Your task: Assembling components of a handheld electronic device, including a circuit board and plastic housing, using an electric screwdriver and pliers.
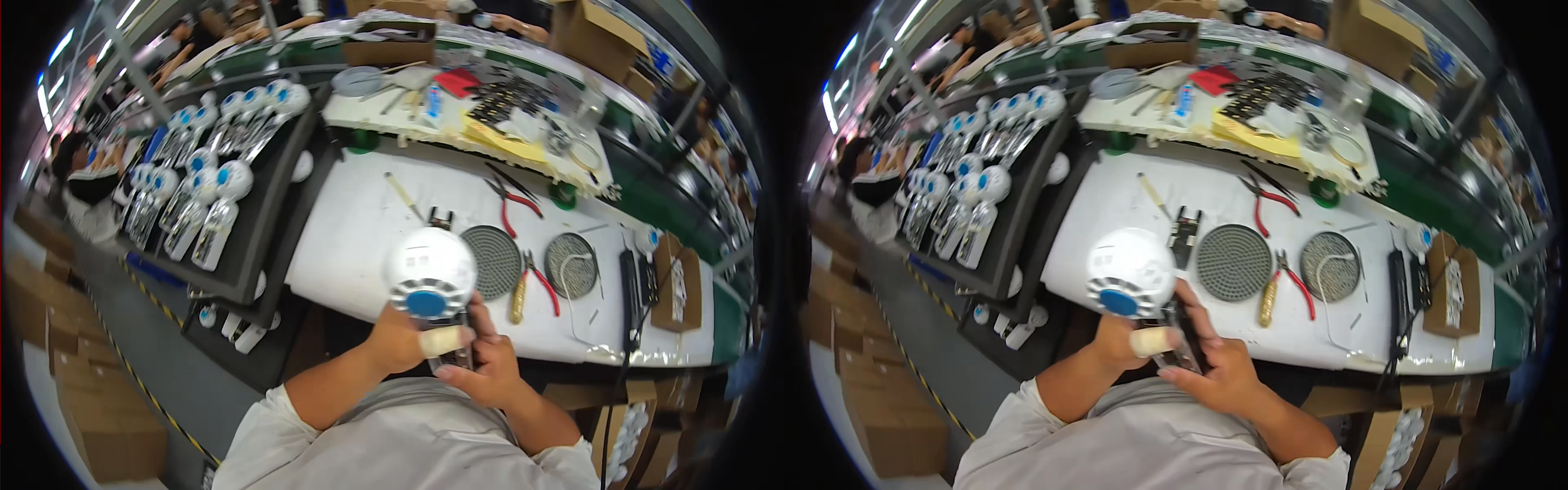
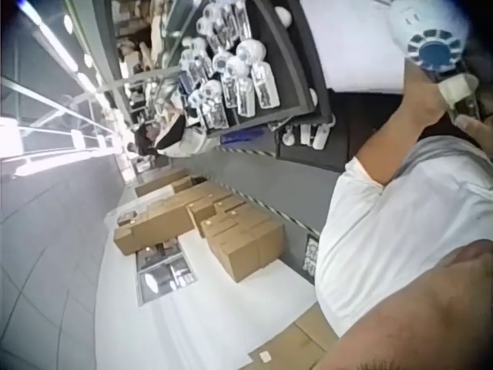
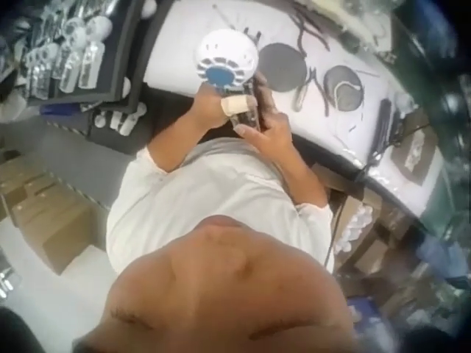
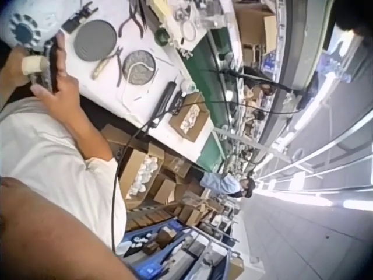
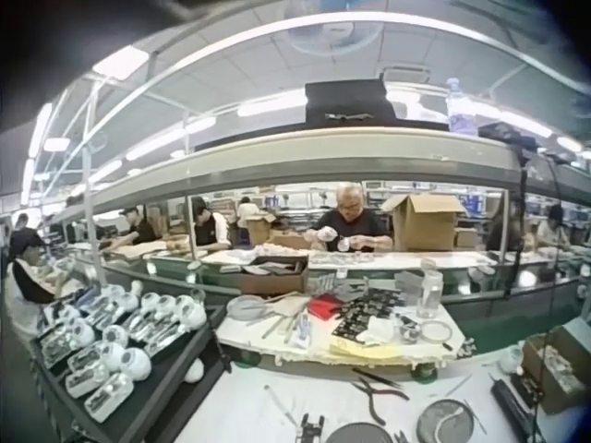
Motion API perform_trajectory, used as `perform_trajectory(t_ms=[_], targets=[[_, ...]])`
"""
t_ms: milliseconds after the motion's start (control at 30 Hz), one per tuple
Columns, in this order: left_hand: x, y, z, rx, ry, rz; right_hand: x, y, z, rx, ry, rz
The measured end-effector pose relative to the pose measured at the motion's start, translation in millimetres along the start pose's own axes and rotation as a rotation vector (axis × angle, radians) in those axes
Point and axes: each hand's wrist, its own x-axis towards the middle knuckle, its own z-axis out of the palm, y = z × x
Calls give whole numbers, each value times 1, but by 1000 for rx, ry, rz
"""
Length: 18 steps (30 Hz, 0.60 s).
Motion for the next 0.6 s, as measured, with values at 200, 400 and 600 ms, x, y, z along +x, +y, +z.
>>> perform_trajectory(t_ms=[200, 400, 600], targets=[[9, -9, 14, -291, 43, -37, 10, -6, 16, 390, 473, -280], [4, 5, 8, 319, 112, -11, -9, -6, -23, 127, 102, 116], [-53, 159, -102, 2071, 879, 187, -5, 7, -143, 439, 989, -47]])
